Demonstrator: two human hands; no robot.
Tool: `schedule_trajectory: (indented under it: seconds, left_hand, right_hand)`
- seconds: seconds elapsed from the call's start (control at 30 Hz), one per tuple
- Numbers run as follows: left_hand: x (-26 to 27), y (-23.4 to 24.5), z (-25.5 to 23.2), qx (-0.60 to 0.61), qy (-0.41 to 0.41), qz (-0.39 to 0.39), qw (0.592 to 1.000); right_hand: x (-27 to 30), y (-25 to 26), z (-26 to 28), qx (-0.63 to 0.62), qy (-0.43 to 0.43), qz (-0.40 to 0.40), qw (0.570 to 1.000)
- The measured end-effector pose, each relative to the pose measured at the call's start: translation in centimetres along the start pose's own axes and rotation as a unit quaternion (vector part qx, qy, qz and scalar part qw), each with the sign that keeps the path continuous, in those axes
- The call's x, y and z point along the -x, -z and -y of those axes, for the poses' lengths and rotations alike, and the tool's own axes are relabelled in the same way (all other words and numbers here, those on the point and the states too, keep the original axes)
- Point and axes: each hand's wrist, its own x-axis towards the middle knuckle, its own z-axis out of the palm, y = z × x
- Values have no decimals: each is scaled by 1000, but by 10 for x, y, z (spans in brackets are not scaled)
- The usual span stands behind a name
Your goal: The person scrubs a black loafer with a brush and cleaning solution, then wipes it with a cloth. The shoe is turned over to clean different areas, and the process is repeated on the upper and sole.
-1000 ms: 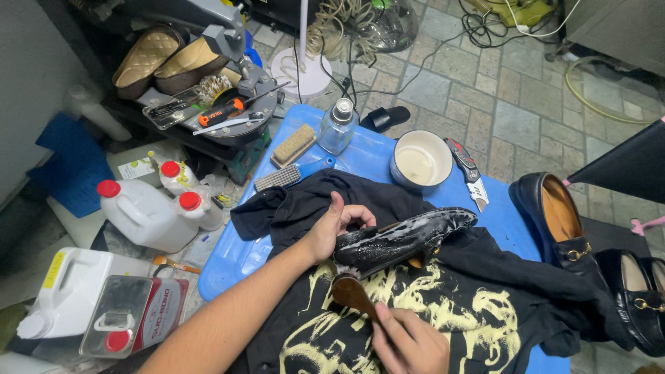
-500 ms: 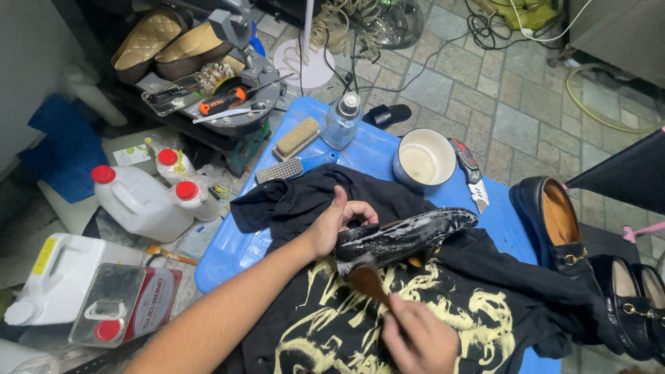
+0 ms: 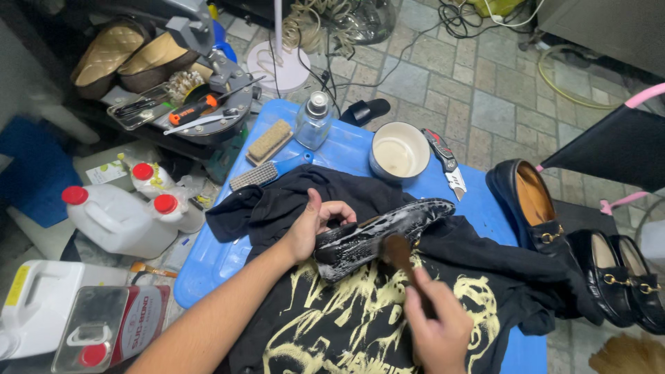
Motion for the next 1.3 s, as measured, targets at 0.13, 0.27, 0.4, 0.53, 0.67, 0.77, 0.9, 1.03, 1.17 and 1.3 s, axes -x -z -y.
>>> schedule_trajectory:
  seconds: [0.13, 0.27, 0.4, 0.53, 0.67, 0.77, 0.9, 1.03, 1.17, 1.3]
  left_hand:
    - [-2, 0, -1, 8, 3, 4, 1000]
    - [4, 2, -4, 7, 27, 16, 999]
    - [5, 3, -10, 15, 40, 17, 999]
    - [2, 1, -12, 38, 59, -5, 998]
    - [6, 2, -9, 19, 39, -5, 999]
    - [10, 0, -8, -5, 5, 3, 1000]
    - [10, -2, -12, -23, 4, -7, 1000]
    - [10, -3, -10, 6, 22, -21, 1000]
    - [8, -3, -10, 4, 9, -28, 1000]
    - [9, -1, -7, 7, 6, -15, 1000]
  right_hand:
    - [-5, 4, 5, 23, 34, -14, 999]
    - [-1, 1, 0, -42, 118, 60, 990]
    - [-25, -1, -28, -78, -161, -72, 981]
    - [-13, -20, -25, -107, -67, -54, 991]
    - [-10, -22, -32, -55, -101, -6, 993]
    - [-25, -23, -46, -257, -270, -73, 925]
    - [-19, -36, -45, -346, -275, -89, 892]
    - [-16, -36, -37, -348, -285, -71, 890]
    - [-36, -27, -30, -462, -408, -123, 778]
    - [-29, -31, -20, -496, -349, -88, 790]
